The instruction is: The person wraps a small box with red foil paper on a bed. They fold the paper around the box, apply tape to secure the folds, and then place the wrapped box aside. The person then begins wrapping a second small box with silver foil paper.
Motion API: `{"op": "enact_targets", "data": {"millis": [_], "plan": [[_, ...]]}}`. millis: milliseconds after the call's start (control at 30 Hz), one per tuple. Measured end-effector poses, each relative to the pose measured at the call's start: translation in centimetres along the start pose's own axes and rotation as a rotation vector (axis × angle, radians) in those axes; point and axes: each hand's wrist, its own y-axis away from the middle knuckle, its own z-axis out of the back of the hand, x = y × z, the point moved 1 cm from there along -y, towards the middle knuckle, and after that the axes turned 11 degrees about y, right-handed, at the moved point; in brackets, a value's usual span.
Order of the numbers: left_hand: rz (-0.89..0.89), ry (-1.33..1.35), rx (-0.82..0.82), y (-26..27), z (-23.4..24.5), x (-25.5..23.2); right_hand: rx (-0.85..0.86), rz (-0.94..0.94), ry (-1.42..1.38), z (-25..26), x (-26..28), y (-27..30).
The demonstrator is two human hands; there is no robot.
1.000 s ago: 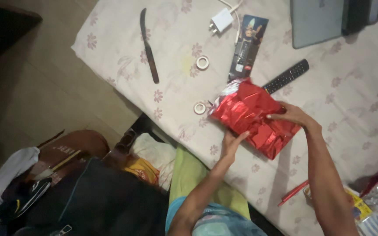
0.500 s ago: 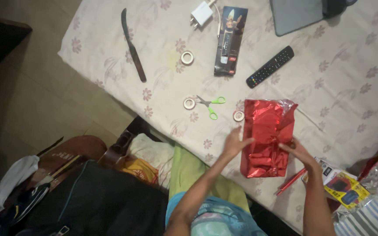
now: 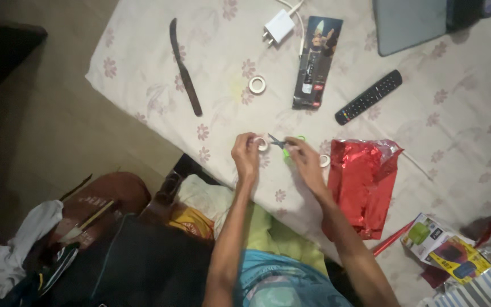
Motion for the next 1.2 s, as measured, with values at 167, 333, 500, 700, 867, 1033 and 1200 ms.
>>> {"op": "enact_targets", "data": {"millis": [167, 333, 500, 700, 867, 1033, 1200], "plan": [[-0.004, 0.316, 0.047, 1.2, 1.6, -3.8, 0.146, -0.072, -0.246, -3.1, 1.5, -0.3], [-0.102, 0.349, 0.144, 1.3, 2.3, -6.1, 0.147, 0.032, -0.42, -2.0, 1.5, 1.3], [-0.021, 0.346, 0.209, -1.6, 3.4, -4.6, 0.008, 0.067, -0.415, -0.5, 1.8, 2.4], [-0.296, -0.319, -0.333, -11.2, 6.1, -1.6, -0.023, 0.044, -0.505, 0.7, 3.7, 3.6], [0.001, -0.439, -0.3, -18.2, 6.1, 1.1, 0.018, 0.067, -0.563, 1.4, 5.3, 5.4], [-0.235, -0.058, -0.166, -14.8, 7.6, -0.2, 0.009, 0.098, -0.471, 1.9, 6.5, 8.0], [-0.111, 0.239, 0.309, 0.4, 7.1, -8.3, -0.012, 0.088, -0.687, 3.3, 8.5, 10.7]]}}
